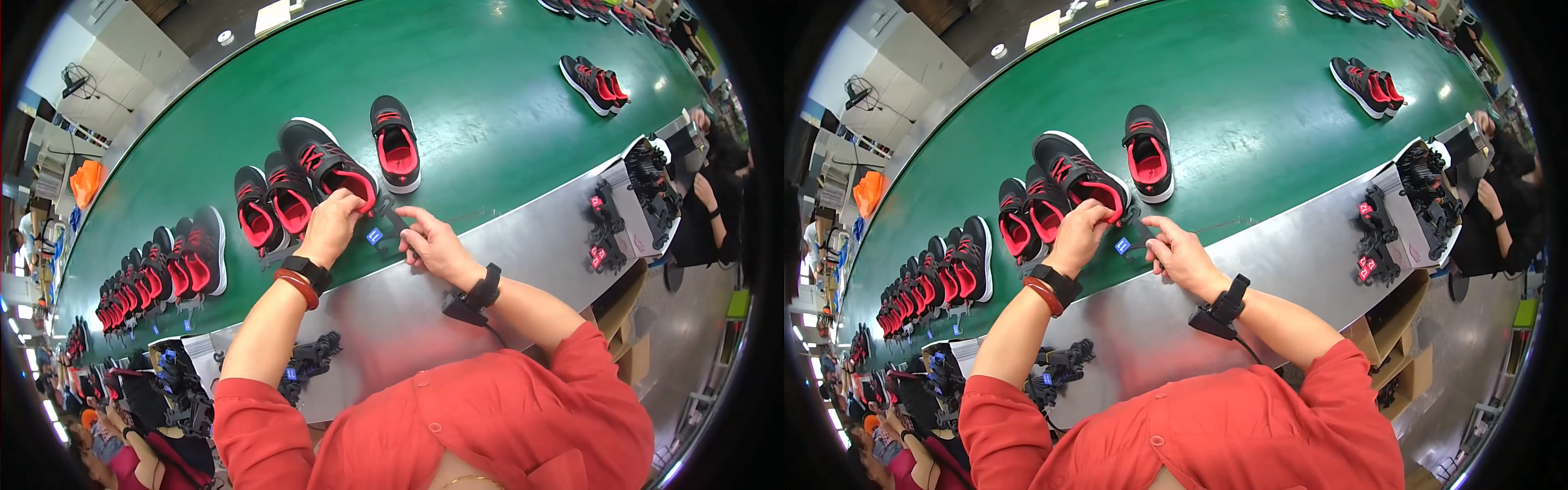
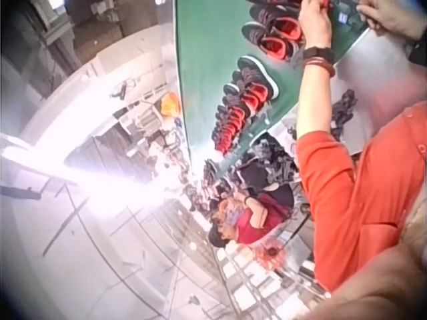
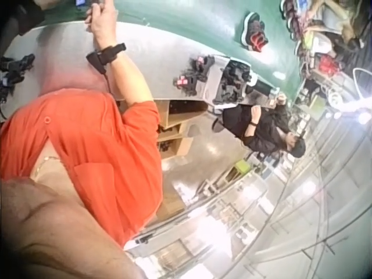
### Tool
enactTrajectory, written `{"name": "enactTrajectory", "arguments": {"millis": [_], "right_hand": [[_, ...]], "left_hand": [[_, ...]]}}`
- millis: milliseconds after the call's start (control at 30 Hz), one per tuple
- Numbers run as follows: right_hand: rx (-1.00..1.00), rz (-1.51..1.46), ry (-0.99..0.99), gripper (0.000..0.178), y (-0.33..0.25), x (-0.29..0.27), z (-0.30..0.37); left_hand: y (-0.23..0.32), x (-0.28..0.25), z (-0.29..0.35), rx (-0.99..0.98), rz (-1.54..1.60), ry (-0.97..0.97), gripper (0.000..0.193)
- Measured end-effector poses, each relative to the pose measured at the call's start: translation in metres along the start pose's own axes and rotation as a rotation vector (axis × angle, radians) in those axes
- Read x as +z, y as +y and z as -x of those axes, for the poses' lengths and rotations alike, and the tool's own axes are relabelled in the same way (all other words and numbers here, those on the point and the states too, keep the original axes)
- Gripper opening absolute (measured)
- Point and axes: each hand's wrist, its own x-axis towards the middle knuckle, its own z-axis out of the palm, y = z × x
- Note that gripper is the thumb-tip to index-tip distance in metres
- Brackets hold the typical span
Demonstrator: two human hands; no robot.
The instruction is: Inspecting manufactured shoes, preparing tags, and assembling structural shoe components on a factory production line.
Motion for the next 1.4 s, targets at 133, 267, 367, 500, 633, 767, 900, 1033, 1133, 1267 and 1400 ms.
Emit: {"name": "enactTrajectory", "arguments": {"millis": [133,267,367,500,633,767,900,1033,1133,1267,1400], "right_hand": [[-0.103,0.19,-0.112,0.03,0.0,0.008,0.002],[0.013,0.095,-0.221,0.026,-0.007,-0.003,-0.029],[0.17,-0.123,-0.289,0.022,-0.016,-0.01,-0.037],[0.104,0.072,-0.345,0.021,-0.03,-0.005,-0.035],[-0.342,0.313,0.003,0.024,-0.045,-0.026,-0.055],[-0.74,1.006,-0.26,0.048,-0.015,-0.067,-0.091],[-0.791,1.158,-0.211,0.026,-0.028,-0.053,-0.103],[-0.898,1.344,-0.172,0.029,-0.045,-0.046,-0.101],[-0.952,1.424,-0.179,0.03,-0.046,-0.044,-0.101],[-0.996,1.471,-0.224,0.029,-0.048,-0.036,-0.098],[-1.023,1.528,-0.248,0.028,-0.049,-0.029,-0.1]], "left_hand": [[-0.003,-0.005,0.004,0.101,-0.064,0.06,0.012],[-0.008,-0.006,0.01,0.028,-0.17,0.05,0.021],[0.021,-0.023,0.014,0.042,-0.25,-0.122,0.043],[0.011,-0.011,0.03,0.205,-0.288,-0.066,0.04],[0.007,-0.01,0.033,0.107,-0.356,-0.078,0.039],[0.015,-0.016,0.022,-0.107,-0.296,-0.194,0.044],[-0.001,-0.012,0.02,-0.124,-0.106,-0.13,0.028],[0.004,-0.018,0.017,-0.217,-0.074,-0.181,0.027],[0.004,-0.017,0.018,-0.213,-0.111,-0.205,0.029],[0.008,-0.017,0.02,-0.216,-0.118,-0.221,0.03],[0.003,-0.011,0.025,-0.171,-0.168,-0.18,0.023]]}}
